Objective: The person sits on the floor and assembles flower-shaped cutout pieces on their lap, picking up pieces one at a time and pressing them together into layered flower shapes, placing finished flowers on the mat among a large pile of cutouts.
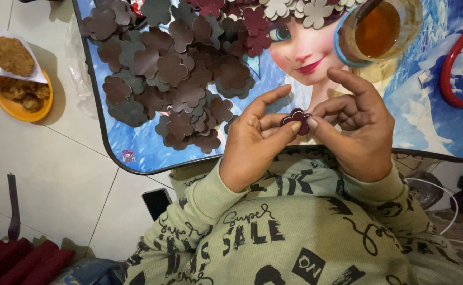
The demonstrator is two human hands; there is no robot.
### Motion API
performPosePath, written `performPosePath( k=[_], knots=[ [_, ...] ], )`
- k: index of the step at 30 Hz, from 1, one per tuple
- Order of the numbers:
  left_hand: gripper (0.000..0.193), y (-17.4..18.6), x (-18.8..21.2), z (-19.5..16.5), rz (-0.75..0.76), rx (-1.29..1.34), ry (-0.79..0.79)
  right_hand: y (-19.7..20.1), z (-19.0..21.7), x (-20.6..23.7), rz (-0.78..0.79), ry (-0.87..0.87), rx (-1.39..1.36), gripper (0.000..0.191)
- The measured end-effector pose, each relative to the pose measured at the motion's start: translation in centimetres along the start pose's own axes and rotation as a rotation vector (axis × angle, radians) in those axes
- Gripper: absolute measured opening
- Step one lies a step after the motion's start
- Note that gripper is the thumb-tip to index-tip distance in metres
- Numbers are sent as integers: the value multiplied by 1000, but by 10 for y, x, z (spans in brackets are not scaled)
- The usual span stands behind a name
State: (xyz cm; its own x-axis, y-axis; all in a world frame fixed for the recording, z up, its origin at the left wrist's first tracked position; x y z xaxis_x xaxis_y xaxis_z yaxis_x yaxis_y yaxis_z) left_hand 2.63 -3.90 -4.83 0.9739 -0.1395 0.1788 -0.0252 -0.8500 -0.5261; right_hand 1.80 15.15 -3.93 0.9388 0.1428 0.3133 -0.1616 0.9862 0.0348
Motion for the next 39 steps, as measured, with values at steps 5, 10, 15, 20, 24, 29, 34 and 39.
performPosePath(
  k=[5,10,15,20,24,29,34,39],
  knots=[
    [63,1,0,2,7,-17,6,1,-4,2,-10,-6,-41,66],
    [64,3,-1,6,9,42,-2,6,-6,0,-21,-60,-183,58],
    [64,4,-2,6,9,54,7,6,-7,-1,-10,-41,-135,61],
    [63,3,1,4,8,24,0,1,-4,3,8,23,-36,64],
    [61,2,2,5,23,72,-14,0,-4,3,-15,2,-59,67],
    [47,10,2,4,-43,111,19,0,-6,2,-31,6,-86,69],
    [47,11,3,5,-30,101,-2,0,-7,3,-32,11,-81,70],
    [60,4,2,7,-3,96,-86,0,-8,3,-26,6,-104,67]
  ],
)
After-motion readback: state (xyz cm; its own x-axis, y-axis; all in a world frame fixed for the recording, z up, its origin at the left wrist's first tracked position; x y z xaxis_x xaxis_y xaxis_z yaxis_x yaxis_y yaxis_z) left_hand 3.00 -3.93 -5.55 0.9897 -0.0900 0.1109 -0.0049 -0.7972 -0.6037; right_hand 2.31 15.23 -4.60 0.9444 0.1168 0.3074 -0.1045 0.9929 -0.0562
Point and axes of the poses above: each hand's wrist, its own x-axis away from the middle knuckle, its own y-axis out of the back of the hand, z = x × y, the point moved 1 cm from there along -x, towards the middle knuckle, and after that the axes turned 14 degrees about -y, right-handed, at the moved point
